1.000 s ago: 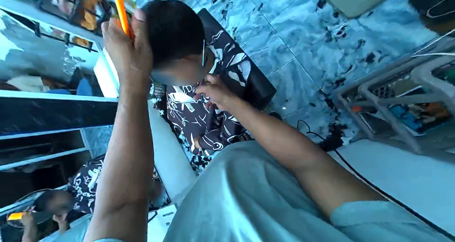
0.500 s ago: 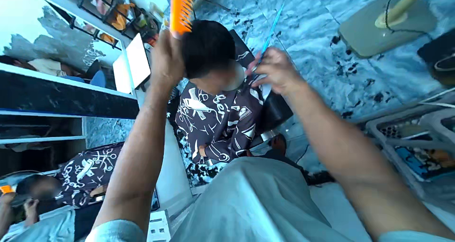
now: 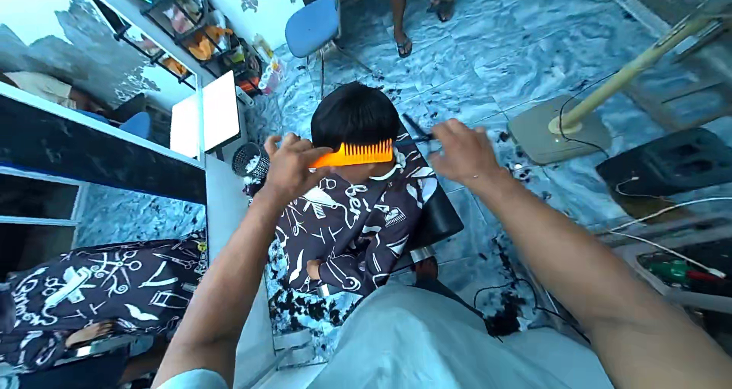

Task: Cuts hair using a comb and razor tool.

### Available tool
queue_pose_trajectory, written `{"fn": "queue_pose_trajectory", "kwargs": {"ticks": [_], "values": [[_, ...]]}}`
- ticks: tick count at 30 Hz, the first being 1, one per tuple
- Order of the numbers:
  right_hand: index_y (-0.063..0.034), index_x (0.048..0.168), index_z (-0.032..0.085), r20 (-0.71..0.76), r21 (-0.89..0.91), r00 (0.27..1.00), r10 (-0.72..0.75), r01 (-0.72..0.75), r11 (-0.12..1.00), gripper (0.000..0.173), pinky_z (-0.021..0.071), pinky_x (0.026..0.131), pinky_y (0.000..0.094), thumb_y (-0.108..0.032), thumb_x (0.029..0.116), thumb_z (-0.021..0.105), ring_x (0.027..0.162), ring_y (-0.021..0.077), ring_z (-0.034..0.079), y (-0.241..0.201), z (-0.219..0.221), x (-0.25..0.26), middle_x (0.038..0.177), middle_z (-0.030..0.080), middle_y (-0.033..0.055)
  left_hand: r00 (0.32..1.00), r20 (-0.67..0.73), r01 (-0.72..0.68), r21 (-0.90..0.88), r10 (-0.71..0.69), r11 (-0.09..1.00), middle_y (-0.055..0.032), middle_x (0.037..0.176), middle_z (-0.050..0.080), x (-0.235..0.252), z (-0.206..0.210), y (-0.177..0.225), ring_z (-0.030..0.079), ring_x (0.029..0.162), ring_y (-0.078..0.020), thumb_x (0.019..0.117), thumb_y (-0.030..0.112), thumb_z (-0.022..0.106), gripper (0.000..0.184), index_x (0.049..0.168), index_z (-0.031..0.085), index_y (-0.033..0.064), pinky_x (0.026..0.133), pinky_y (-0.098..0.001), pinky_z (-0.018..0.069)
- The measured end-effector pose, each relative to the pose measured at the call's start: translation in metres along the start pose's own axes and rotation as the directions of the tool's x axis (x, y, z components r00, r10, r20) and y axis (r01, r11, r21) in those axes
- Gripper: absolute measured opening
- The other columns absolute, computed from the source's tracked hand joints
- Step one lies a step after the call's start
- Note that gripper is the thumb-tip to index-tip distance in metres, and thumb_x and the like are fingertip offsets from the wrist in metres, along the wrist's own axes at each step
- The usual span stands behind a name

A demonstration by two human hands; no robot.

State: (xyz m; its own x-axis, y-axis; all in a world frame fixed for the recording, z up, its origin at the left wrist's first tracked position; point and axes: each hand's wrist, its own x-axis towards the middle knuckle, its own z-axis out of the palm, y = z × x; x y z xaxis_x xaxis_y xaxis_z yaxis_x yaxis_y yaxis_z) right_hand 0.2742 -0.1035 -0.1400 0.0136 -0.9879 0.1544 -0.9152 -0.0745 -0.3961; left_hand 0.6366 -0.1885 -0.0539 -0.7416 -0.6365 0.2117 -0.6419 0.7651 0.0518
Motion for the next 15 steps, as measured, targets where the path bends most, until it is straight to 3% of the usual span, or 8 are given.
{"fn": "queue_pose_trajectory", "kwargs": {"ticks": [2,4,8,10,12,15], "values": [[-0.0062,0.123,0.065,0.016,-0.05,0.99,-0.139,0.14,0.989,0.051,0.0476,0.083,0.0668,-0.032,0.0815,0.079,0.112,0.0443,0.062,-0.02,0.011,0.013,0.122,0.062,0.0222,0.999,-0.045,-0.009,0.054,0.011,0.999,-0.0071,0.087,0.068,0.011,-0.01,-0.016,0.062,0.096,-0.0333,0.0947,0.055,0.063,0.042,0.122,0.076,0.0255,0.105,-0.0729,0.0272],[-0.0073,0.125,0.064,0.036,-0.045,0.984,-0.172,0.174,0.984,0.055,0.047,0.083,0.0654,-0.037,0.0814,0.08,0.113,0.0443,0.06,-0.032,0.006,0.024,0.123,0.061,0.0219,0.987,-0.144,-0.05,0.103,0.065,0.993,-0.007,0.087,0.068,0.022,-0.016,-0.02,0.062,0.096,-0.0327,0.0953,0.053,0.065,0.04,0.122,0.076,0.0254,0.107,-0.0722,0.025],[-0.0065,0.122,0.064,0.059,-0.018,0.991,-0.122,0.123,0.992,0.032,0.0556,0.067,0.062,-0.002,0.0904,0.061,0.09,0.0441,0.069,-0.034,-0.016,0.038,0.111,0.066,0.0216,0.963,-0.219,-0.128,0.151,0.159,0.98,-0.0059,0.083,0.063,0.037,-0.024,-0.018,0.059,0.094,-0.0297,0.0957,0.051,0.067,0.037,0.121,0.076,0.0262,0.108,-0.067,0.0234],[-0.0066,0.121,0.065,0.073,-0.019,0.988,-0.134,0.136,0.991,0.033,0.0542,0.073,0.0609,-0.004,0.0887,0.064,0.094,0.0425,0.069,-0.031,-0.021,0.04,0.111,0.066,0.0206,0.96,-0.216,-0.145,0.16,0.178,0.976,-0.0058,0.081,0.062,0.04,-0.026,-0.017,0.059,0.092,-0.0296,0.0958,0.051,0.066,0.037,0.121,0.076,0.0261,0.108,-0.0664,0.0238],[-0.0064,0.122,0.062,0.087,0.001,0.985,-0.152,0.153,0.988,0.039,0.0513,0.08,0.0596,-0.017,0.0861,0.072,0.104,0.041,0.064,-0.031,-0.022,0.042,0.115,0.062,0.0197,0.957,-0.213,-0.162,0.168,0.196,0.972,-0.006,0.08,0.062,0.043,-0.027,-0.016,0.059,0.092,-0.03,0.0963,0.052,0.065,0.038,0.121,0.076,0.0255,0.107,-0.0663,0.0242],[-0.0075,0.12,0.065,0.106,0.016,0.988,-0.111,0.109,0.994,0.033,0.0558,0.073,0.0616,-0.006,0.087,0.066,0.099,0.042,0.068,-0.037,-0.029,0.046,0.111,0.066,0.0199,0.954,-0.213,-0.176,0.165,0.209,0.97,-0.0055,0.079,0.062,0.047,-0.028,-0.017,0.059,0.091,-0.0296,0.0961,0.053,0.065,0.038,0.12,0.077,0.0254,0.108,-0.0659,0.0238]]}}
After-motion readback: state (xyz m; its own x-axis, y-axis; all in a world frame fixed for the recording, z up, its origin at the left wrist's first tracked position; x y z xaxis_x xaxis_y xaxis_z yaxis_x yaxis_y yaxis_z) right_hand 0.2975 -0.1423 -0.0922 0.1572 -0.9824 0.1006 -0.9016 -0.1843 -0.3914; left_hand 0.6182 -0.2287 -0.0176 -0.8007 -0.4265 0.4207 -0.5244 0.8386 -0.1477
